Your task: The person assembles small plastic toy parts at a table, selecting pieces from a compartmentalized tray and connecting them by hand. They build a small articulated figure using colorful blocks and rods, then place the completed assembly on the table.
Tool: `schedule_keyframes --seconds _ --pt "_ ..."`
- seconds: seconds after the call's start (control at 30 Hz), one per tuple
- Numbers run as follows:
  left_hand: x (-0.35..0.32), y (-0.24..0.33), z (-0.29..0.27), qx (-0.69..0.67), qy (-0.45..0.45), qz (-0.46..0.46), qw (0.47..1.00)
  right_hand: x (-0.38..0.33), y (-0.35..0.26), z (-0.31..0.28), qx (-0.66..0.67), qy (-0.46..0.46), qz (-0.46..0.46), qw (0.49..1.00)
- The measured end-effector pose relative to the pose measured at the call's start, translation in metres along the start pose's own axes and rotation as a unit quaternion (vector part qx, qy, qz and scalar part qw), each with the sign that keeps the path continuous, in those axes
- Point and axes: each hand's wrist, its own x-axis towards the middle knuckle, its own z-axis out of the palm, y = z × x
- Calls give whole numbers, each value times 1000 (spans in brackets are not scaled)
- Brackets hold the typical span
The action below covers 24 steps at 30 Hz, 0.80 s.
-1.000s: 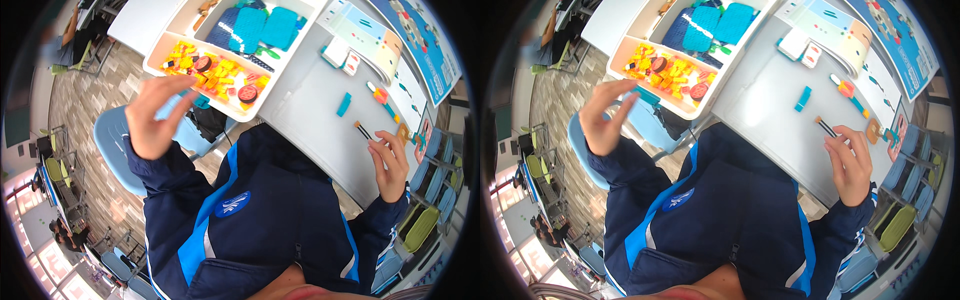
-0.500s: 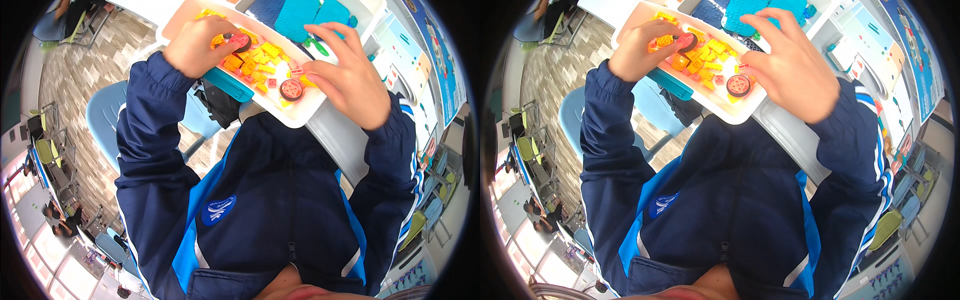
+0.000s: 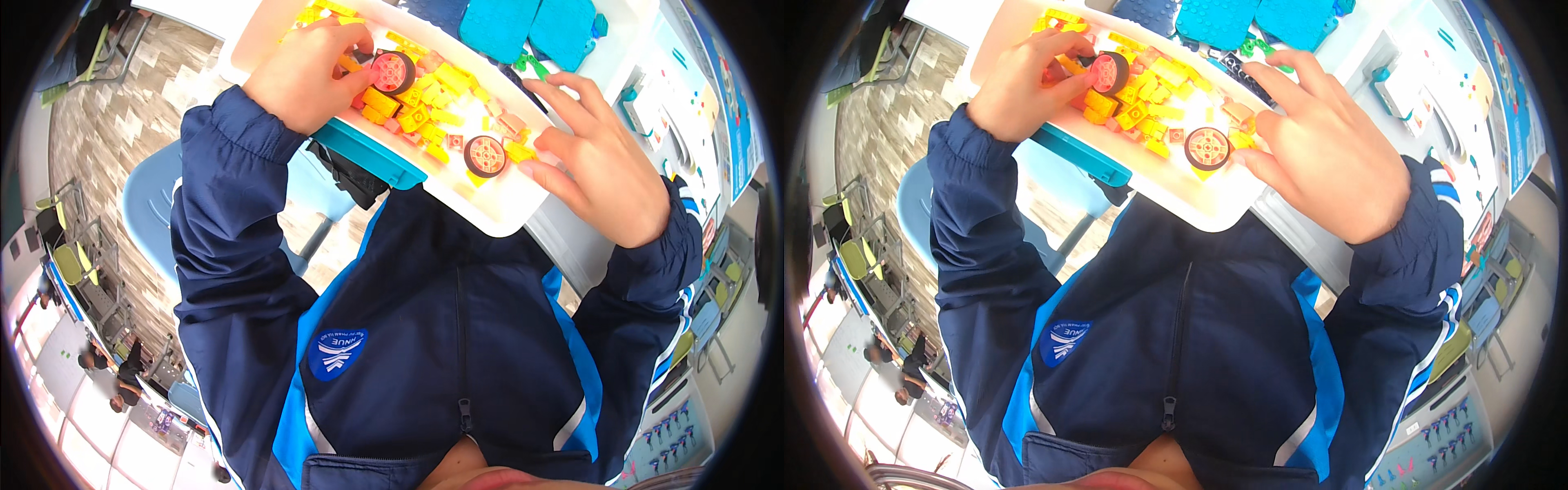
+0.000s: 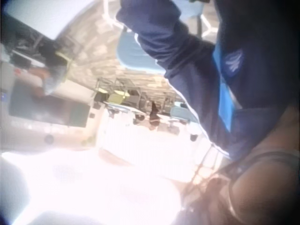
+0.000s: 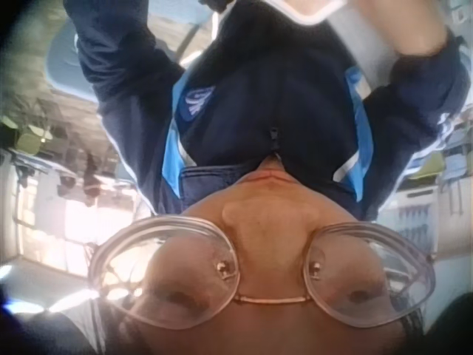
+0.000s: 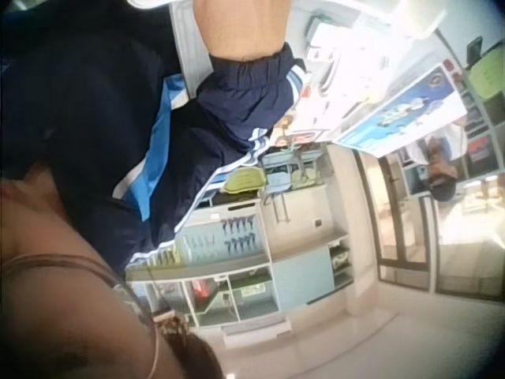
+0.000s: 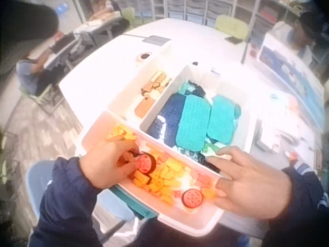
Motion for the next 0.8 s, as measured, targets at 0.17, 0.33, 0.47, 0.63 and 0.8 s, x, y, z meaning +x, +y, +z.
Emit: schedule_keyframes --seconds 0.17,0.33,0.47,0.63,0.8 --pt "3 1 1 -22 -12 -6 1000 17 14 1 77 76 -66 992" --pt "1 -3 1 -15 2 12 1000 30 12 -1 118 112 -56 985" --pt "-1 -7 4 -34 0 19 999 26 6 20 84 117 -71 987" --pt "-3 -6 -5 -157 -69 87 981 10 1 12 41 74 -30 996" --pt "-9 -20 -27 -116 -1 142 983 24 -14 4 88 89 -71 990"
